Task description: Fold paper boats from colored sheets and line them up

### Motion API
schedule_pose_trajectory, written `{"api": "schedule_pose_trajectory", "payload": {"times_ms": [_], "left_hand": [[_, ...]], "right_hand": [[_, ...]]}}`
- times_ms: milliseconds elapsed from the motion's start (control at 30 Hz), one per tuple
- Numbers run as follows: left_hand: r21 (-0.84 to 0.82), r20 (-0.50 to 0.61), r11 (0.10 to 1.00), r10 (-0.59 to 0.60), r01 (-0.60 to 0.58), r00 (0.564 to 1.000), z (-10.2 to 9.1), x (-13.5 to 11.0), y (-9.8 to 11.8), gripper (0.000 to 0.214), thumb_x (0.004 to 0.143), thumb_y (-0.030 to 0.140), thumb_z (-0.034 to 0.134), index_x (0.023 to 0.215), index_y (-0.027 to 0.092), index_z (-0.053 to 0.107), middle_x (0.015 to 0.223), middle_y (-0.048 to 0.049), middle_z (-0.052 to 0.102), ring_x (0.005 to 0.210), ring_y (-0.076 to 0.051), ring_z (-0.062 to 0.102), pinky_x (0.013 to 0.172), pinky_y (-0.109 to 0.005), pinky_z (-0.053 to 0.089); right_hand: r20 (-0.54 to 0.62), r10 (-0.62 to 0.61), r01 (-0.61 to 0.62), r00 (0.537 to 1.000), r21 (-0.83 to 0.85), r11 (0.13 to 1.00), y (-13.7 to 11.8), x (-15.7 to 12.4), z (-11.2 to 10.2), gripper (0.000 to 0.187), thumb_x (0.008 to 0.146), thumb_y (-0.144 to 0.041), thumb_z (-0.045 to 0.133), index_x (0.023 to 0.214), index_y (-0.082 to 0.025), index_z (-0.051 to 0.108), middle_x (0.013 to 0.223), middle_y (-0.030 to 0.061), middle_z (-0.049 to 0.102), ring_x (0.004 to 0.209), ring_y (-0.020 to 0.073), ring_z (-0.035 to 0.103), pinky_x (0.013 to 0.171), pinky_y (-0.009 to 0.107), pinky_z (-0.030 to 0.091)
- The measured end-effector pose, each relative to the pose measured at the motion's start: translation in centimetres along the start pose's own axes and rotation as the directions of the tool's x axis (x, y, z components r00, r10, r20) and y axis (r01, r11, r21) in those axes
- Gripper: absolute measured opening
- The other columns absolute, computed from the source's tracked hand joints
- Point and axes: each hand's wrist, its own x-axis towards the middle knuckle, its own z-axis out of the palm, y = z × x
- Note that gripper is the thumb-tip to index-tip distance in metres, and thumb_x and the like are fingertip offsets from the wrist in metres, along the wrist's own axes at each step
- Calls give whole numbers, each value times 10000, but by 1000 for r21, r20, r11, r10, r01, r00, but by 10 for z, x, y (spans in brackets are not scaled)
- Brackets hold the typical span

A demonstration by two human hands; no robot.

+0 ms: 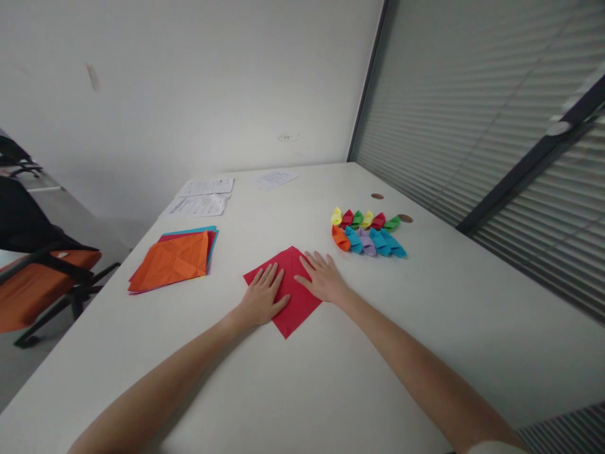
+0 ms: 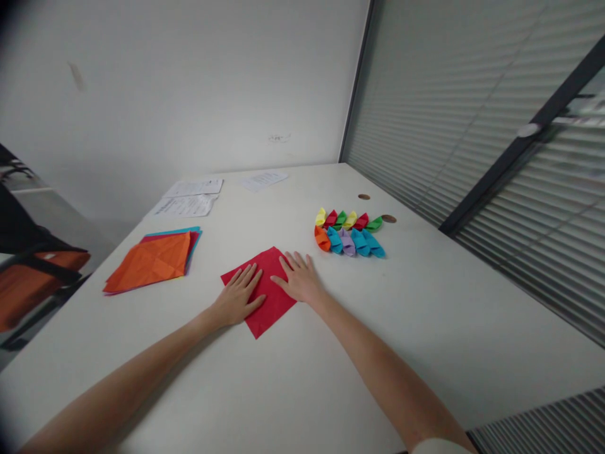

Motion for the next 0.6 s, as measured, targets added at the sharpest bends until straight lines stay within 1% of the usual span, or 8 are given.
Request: {"api": "schedule_pose_trajectory", "payload": {"times_ms": [67,133,200,267,333,433,500,600], "left_hand": [[-3,-1,1000,-4,4,1000,-1,-1,1,720,940,563,346,1485,93,306,1563,-200,251,1458,-302,223,1171,-473,248],[-11,-10,1000,-7,7,1000,-2,-1,2,719,937,563,354,1486,101,305,1564,-198,251,1458,-301,226,1172,-477,246],[-24,-28,1000,-8,7,1000,-2,-1,2,712,934,554,370,1487,111,305,1565,-192,252,1459,-306,221,1170,-485,245],[-41,-40,999,-2,0,999,-3,-1,2,709,929,545,388,1488,116,305,1562,-188,264,1459,-310,217,1167,-494,247],[-55,-34,998,13,-15,999,-5,0,1,702,922,530,411,1476,107,329,1548,-193,297,1456,-311,227,1168,-501,243],[-66,-3,997,35,-35,999,-10,1,2,648,903,481,464,1438,121,408,1512,-178,377,1446,-310,257,1173,-509,228],[-70,8,997,33,-32,999,-12,1,4,612,890,446,491,1420,144,442,1488,-156,424,1440,-306,275,1172,-517,229],[-61,11,998,10,-9,1000,-13,1,4,617,892,432,490,1422,122,433,1488,-167,421,1435,-300,289,1171,-502,241]], "right_hand": [[-11,64,-64,998,-33,997,13,-1,-4,849,900,-715,131,1505,-144,297,1577,104,260,1465,342,167,1170,570,92],[-66,87,-91,994,-55,994,16,1,-12,857,910,-700,140,1476,-94,357,1558,145,299,1465,347,161,1174,562,73],[-164,81,-90,983,-45,995,6,5,-21,840,928,-668,145,1461,-60,374,1557,177,285,1470,349,137,1175,558,56],[-230,33,-29,973,20,999,-15,12,-29,806,943,-641,151,1465,-64,364,1565,178,264,1476,337,118,1178,554,45],[-211,-18,46,977,130,990,-41,20,-31,779,956,-618,131,1471,-78,357,1566,169,269,1474,324,144,1180,535,88],[-97,-96,121,991,294,948,-72,28,-22,751,962,-608,119,1482,-114,343,1570,145,270,1465,303,200,1168,509,181],[-38,-95,103,995,324,941,-80,31,-10,748,962,-610,122,1487,-120,332,1564,145,284,1461,295,218,1166,504,191],[-35,-63,70,997,261,963,-72,32,4,717,964,-607,142,1486,-158,347,1551,121,326,1460,284,224,1174,507,159]]}}
